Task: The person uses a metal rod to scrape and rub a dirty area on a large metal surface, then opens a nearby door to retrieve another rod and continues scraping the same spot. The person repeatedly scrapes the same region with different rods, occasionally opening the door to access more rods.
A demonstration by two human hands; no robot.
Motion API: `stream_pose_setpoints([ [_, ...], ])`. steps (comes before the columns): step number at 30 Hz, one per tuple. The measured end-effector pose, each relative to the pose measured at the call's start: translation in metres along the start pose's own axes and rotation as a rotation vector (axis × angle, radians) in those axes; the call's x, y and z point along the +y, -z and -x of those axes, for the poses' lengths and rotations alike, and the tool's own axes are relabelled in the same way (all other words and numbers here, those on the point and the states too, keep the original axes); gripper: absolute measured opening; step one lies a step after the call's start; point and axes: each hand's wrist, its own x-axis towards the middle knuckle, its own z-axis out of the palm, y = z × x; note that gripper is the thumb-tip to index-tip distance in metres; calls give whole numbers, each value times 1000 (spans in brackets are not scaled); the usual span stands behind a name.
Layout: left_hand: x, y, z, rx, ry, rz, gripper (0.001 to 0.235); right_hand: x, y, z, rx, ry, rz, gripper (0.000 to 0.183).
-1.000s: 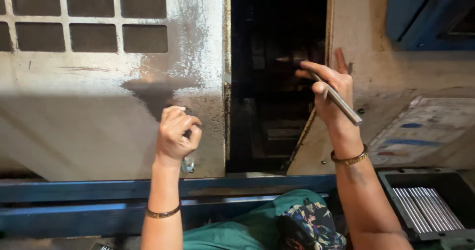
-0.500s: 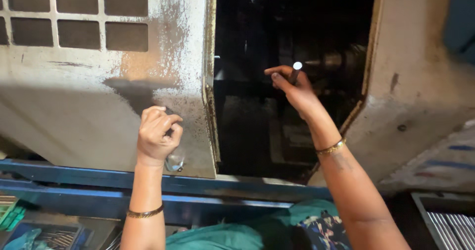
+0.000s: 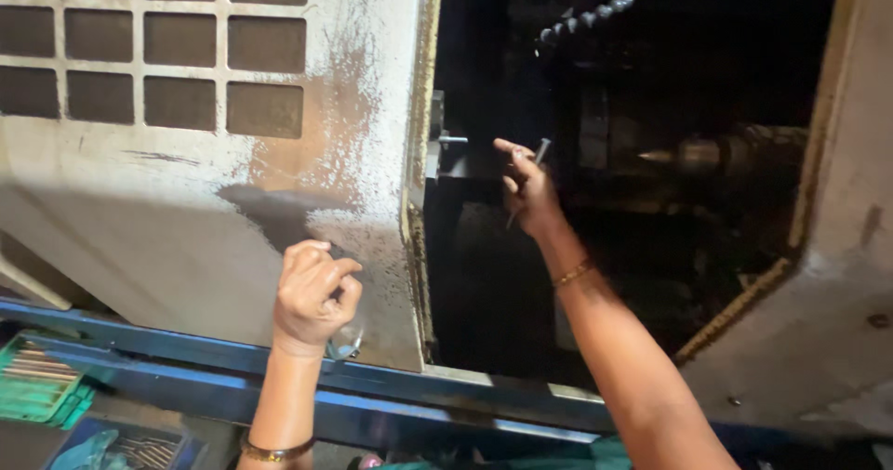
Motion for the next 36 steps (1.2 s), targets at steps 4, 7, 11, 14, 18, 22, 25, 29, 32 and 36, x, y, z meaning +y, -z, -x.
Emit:
stream_pose_setpoints([
  [4,-2,0,-1,-17,-18,7,19,55,-5,-37,174,-125,-98,47],
  [7,-3,1,-1,-18,-26,8,19,89,-13,-73,220,-99,-46,50],
  [11,-3,1,-2,-35,-5,21,20,126,-15,-108,191,-60,-83,48],
  [14,-2,1,-1,-38,7,31,20,147,-10,-122,220,-5,-153,45],
  [18,-2,2,-1,-38,-1,35,21,143,16,-123,367,76,-275,38],
  [22,-2,2,-2,-35,18,50,20,110,44,-128,600,67,-957,41],
  [25,-2,2,-2,-41,10,49,20,99,48,-124,648,-73,-576,69],
  [29,-3,2,-1,-34,7,68,20,100,27,-116,498,-240,-621,81],
  [32,-4,1,-1,-35,11,72,21,100,9,-113,418,-179,-579,76],
  [36,-4,2,-1,-38,18,83,21,103,2,-116,354,-162,-476,74],
])
